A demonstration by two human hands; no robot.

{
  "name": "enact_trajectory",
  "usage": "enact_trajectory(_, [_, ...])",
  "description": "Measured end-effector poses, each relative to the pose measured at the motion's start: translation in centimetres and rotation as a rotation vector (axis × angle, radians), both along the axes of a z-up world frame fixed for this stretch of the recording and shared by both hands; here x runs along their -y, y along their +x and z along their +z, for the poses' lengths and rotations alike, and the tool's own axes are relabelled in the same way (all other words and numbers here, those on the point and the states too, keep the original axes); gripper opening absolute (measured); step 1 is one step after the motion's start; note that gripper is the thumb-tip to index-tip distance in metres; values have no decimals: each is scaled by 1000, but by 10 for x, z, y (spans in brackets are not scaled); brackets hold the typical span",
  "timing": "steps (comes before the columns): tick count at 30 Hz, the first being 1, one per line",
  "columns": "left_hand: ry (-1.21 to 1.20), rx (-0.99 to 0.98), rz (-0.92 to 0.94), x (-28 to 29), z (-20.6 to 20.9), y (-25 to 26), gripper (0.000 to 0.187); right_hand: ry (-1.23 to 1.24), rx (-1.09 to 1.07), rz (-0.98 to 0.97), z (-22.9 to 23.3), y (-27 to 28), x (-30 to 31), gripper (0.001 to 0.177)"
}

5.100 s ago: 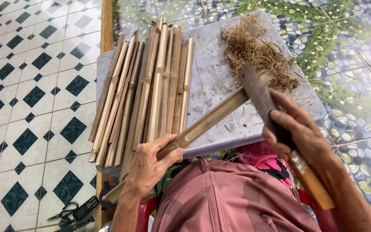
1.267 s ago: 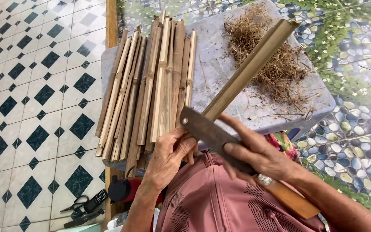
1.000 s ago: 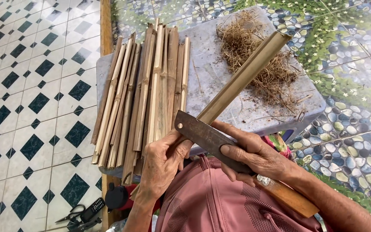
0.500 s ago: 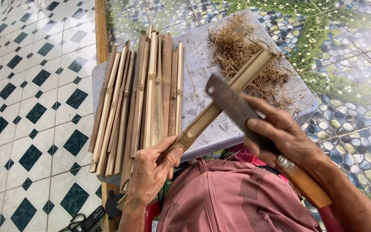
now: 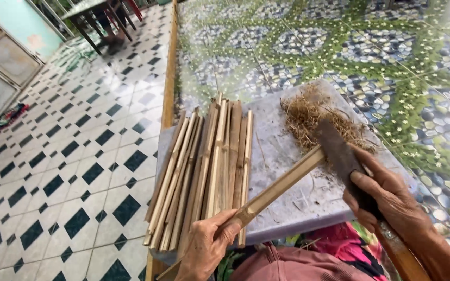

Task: Shaping and smoothing bamboo sticks using a large knife by scraping the surface.

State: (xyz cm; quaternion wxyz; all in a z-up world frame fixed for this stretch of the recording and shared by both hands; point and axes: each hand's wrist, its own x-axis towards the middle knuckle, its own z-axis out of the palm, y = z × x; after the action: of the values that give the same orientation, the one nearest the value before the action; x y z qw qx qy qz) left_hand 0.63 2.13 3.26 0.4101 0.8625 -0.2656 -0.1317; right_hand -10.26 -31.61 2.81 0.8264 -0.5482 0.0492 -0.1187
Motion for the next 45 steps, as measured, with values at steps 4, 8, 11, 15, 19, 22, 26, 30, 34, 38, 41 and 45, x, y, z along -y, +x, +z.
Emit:
enact_trajectory(4, [76, 50, 70, -12, 0, 11, 37, -63, -41, -97, -27, 8, 11, 72])
enact_trajectory(8, [-124, 67, 101, -15, 2, 12, 36, 58, -93, -10, -65, 17, -6, 68])
enact_trajectory(11, [-131, 26, 155, -16, 6, 10, 33, 163, -167, 92, -118, 26, -17, 72])
enact_trajectory(15, [-185, -28, 136, -15, 6, 11, 35, 303, -202, 140, -99, 27, -42, 54])
enact_trajectory(19, [-275, -127, 129, -14, 12, 9, 27, 301, -312, 129, -119, 33, -43, 75])
enact_trajectory(22, [-308, -110, 124, -14, 8, 11, 25, 333, -279, 157, -123, 33, -46, 65])
enact_trajectory(26, [-382, -171, 179, -13, 12, 10, 28, 389, -339, 208, -128, 30, -46, 77])
enact_trajectory(30, [-381, -159, 177, -11, 12, 13, 32, 403, -358, 201, -131, 32, -45, 75])
enact_trajectory(34, [-296, -79, 201, -9, 16, 13, 34, 311, -265, 140, -132, 32, -41, 62])
enact_trajectory(38, [-295, -8, 172, -10, 9, 14, 28, 193, -114, 134, -97, 21, -26, 68])
enact_trajectory(41, [-391, -136, 108, 0, 11, 3, 34, 121, -109, 142, -10, 3, -51, 61])
enact_trajectory(45, [-410, -92, -15, 5, -3, -1, 22, 207, -183, 274, -16, -4, -71, 73])
